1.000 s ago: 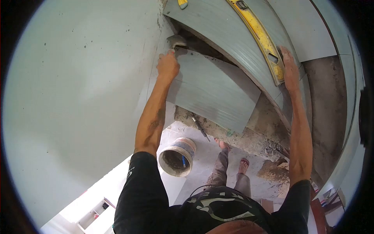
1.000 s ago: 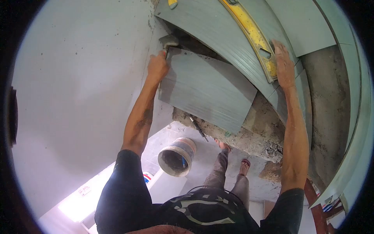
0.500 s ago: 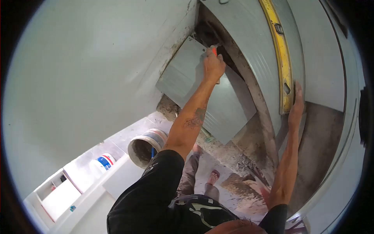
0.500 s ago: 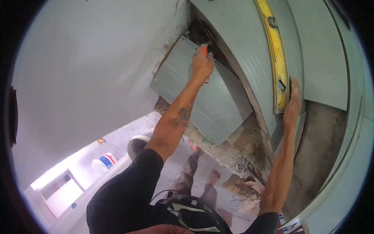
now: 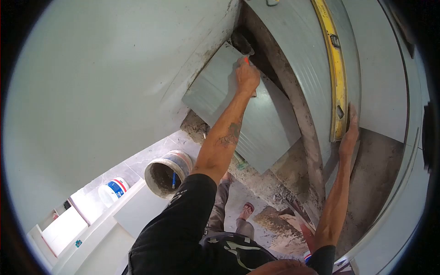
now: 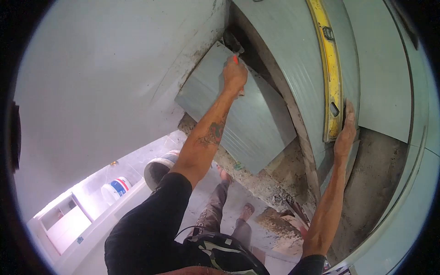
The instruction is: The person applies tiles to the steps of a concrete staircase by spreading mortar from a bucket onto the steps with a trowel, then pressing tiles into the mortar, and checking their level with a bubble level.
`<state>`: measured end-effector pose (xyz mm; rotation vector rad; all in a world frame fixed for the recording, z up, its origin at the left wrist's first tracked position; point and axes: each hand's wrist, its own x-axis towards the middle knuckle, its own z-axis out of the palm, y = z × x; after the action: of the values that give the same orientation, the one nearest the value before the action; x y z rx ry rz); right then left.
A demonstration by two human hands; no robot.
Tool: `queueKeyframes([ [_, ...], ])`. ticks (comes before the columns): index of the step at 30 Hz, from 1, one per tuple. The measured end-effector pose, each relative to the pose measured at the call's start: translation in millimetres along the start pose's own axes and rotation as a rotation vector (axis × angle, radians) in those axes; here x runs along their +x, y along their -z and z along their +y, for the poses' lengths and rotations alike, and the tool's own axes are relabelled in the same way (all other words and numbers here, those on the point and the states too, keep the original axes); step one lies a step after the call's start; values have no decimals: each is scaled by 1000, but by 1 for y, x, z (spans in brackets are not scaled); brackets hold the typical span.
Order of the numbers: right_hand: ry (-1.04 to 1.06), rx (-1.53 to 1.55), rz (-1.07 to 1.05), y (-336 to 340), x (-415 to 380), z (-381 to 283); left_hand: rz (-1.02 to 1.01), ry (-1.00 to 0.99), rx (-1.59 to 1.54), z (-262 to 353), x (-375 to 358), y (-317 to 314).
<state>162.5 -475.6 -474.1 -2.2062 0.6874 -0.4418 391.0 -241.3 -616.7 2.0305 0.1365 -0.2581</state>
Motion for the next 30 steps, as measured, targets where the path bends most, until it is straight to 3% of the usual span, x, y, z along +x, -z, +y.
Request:
queueKeyframes([
  [7,8,-24,6,2,0,1,-15,76,21,1,-14,6],
  [11,-11,-21,20,2,0,0,1,-9,62,7,-29,14],
  [13,32,-24,16,4,1,9,-52,165,-51,27,-43,25],
  [17,44,14,45,4,5,11,32,-63,-4,6,-48,21],
  [19,48,33,45,3,0,7,34,62,-2,7,-50,19],
  [23,-31,120,12,2,-4,-13,8,9,31,7,-46,13],
  [25,-18,111,10,4,-3,-12,-72,78,85,14,-47,8],
  [30,19,95,25,4,-3,-3,-34,-41,86,4,-64,-15],
])
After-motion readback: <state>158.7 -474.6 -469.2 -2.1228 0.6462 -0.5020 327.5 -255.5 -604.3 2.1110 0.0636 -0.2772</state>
